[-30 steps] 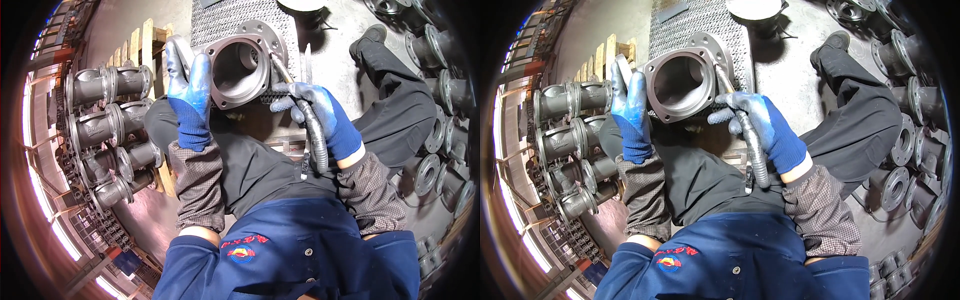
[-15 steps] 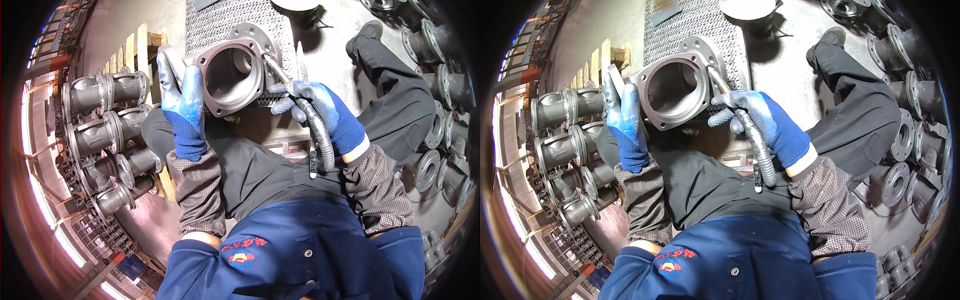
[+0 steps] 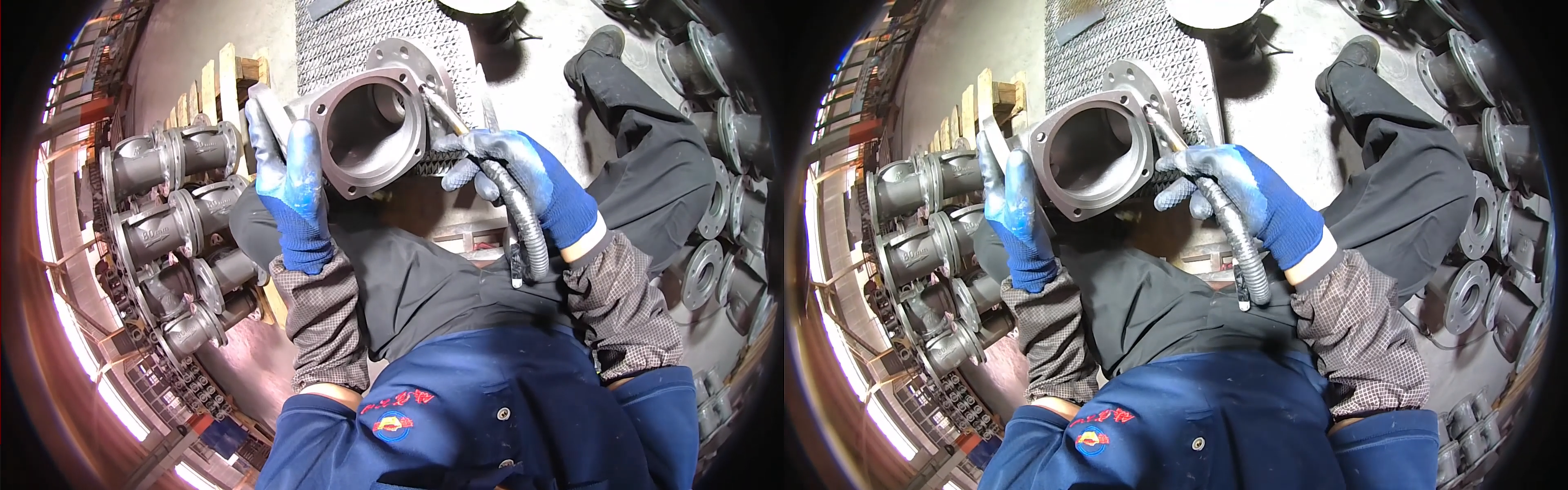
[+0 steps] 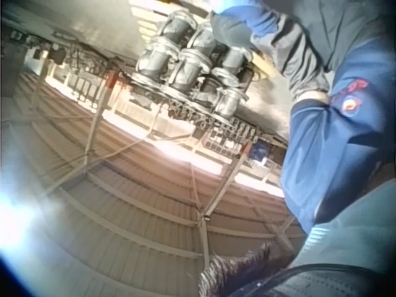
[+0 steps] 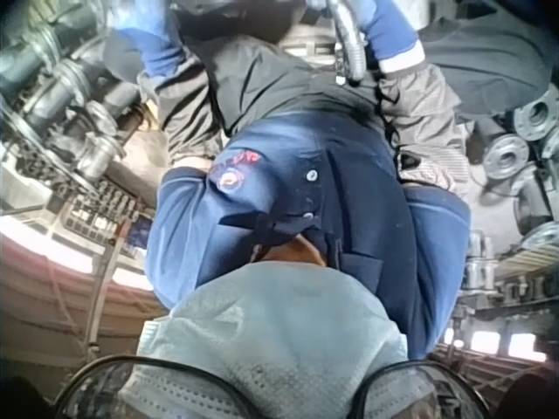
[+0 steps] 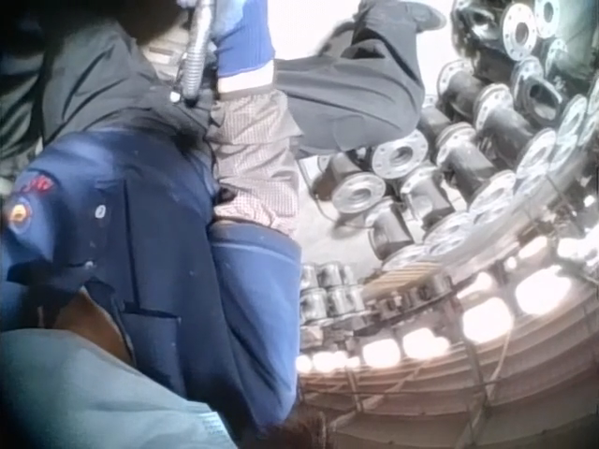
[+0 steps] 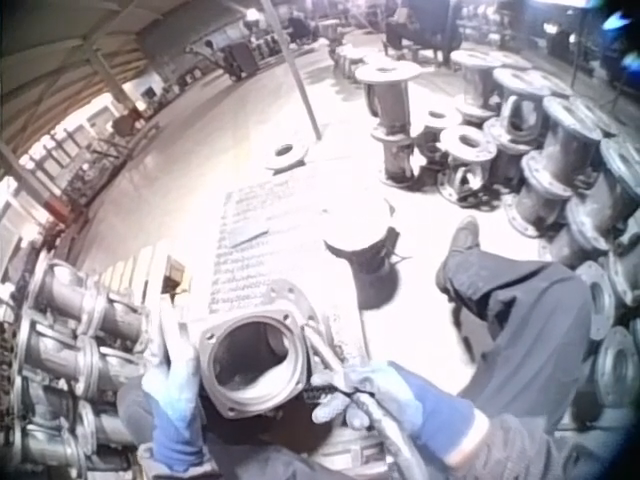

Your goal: The person uses a handheld power tool to grind and finish the surfaces and interior edges of a metal pipe fitting, turning the fitting over and handling it to reach different sides.

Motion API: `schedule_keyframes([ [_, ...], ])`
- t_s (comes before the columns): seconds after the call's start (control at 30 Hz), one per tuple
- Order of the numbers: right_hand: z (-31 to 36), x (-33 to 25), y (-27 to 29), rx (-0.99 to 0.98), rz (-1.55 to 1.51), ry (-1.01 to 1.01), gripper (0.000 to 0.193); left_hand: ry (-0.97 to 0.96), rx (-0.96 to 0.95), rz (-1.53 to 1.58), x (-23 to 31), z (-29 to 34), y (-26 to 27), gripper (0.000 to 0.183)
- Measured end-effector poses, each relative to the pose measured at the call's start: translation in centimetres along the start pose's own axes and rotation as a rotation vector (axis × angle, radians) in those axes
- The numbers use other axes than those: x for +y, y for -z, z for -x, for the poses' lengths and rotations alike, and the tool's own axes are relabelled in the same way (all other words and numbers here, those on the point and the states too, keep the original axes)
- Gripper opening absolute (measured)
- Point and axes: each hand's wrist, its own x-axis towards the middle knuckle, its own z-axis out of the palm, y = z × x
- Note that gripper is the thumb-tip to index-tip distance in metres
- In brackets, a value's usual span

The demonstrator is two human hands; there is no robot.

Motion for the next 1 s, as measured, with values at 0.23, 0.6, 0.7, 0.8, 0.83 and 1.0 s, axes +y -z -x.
schedule_keyframes([
  [0.23,0.4,0.3,0.2,0.003,0.115,-0.023,0.048,0.539,-0.031,0.426,0.7,0.4,0.4,0.064],
  [0.6,-0.2,0.6,-0.7,0.046,0.099,0.144,0.040,0.398,-0.013,0.317,1.6,0.0,0.3,0.063],
  [0.7,0.1,0.9,-1.7,0.107,-0.010,-0.022,0.040,0.428,0.018,0.372,0.6,0.2,0.0,0.062],
  [0.8,0.3,0.9,-2.8,0.167,-0.099,-0.038,0.039,0.472,0.018,0.399,2.0,-0.2,0.3,0.062],
  [0.83,0.0,0.9,-2.7,0.164,-0.059,0.008,0.039,0.426,0.016,0.443,2.0,-0.3,0.1,0.062],
  [1.0,0.5,1.0,-2.5,0.120,-0.145,-0.055,0.040,0.453,0.010,0.382,2.1,-0.3,0.1,0.062],
])
